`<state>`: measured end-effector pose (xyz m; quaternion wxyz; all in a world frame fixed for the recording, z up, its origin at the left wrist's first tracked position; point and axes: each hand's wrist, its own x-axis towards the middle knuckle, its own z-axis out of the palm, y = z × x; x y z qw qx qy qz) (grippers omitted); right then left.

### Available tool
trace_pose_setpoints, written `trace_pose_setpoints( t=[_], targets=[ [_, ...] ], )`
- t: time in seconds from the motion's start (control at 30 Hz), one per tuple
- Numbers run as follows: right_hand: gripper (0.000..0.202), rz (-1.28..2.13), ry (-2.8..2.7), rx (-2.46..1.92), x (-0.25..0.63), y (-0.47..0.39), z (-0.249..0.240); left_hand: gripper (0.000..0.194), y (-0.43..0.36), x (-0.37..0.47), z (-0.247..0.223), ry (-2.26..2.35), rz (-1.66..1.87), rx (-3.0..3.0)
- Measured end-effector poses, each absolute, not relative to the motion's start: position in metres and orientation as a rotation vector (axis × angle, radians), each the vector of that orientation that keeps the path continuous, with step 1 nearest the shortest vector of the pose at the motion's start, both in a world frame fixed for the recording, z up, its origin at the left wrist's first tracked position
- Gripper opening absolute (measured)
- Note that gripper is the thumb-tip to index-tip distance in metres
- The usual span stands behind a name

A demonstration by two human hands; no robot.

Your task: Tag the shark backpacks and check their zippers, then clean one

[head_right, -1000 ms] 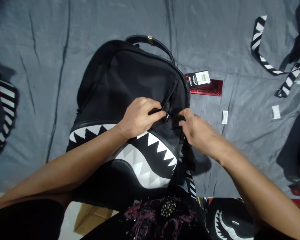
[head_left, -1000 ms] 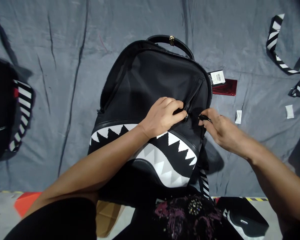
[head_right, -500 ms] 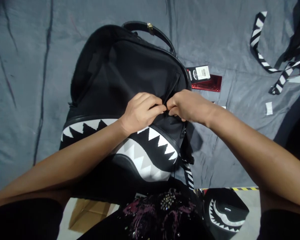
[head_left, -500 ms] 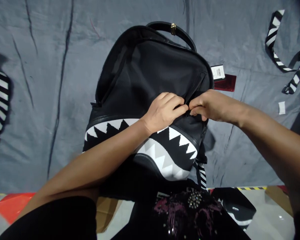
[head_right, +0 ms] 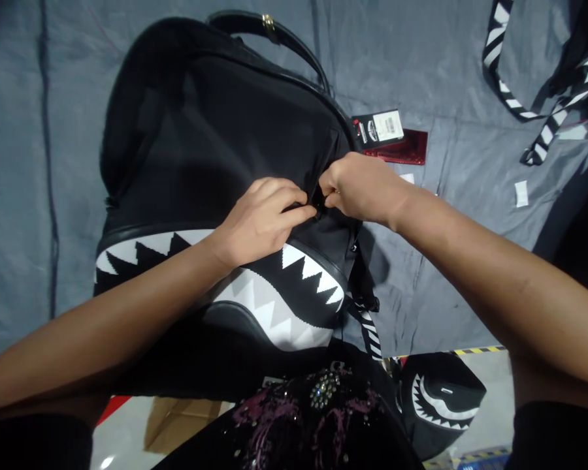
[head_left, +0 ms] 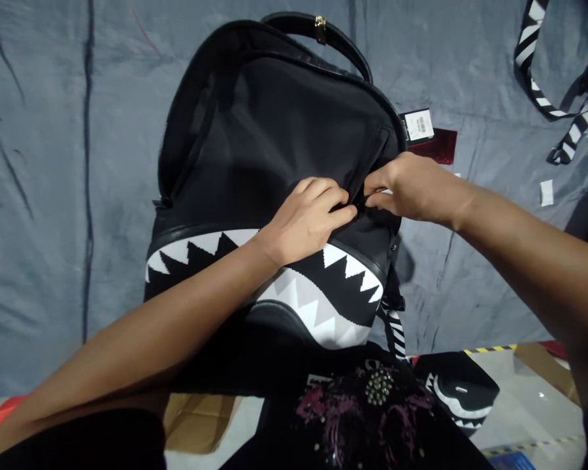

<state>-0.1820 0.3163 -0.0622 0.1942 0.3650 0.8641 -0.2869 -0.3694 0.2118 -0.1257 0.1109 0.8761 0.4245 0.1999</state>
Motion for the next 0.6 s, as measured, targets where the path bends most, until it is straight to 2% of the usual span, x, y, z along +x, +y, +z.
trace_pose_setpoints(
  t=[0.17, 0.3, 0.6],
  targets=[
    [0.015, -0.971, 2.4, 0.993, -0.176, 0.322, -0.07, 0.031, 0.207, -0.373, -0.12, 1.2, 0.515, 2.529],
    [0.016, -1.004, 2.435, 0.941, -0.175, 0.323, -0.073, 0.041, 0.2, -0.375, -0.115, 1.229, 0.411, 2.483],
    [0.016, -0.7, 2.463, 0.927, -0.186, 0.31, -0.064, 0.031, 0.195, -0.37, -0.122, 1.263, 0.555, 2.579]
  ],
)
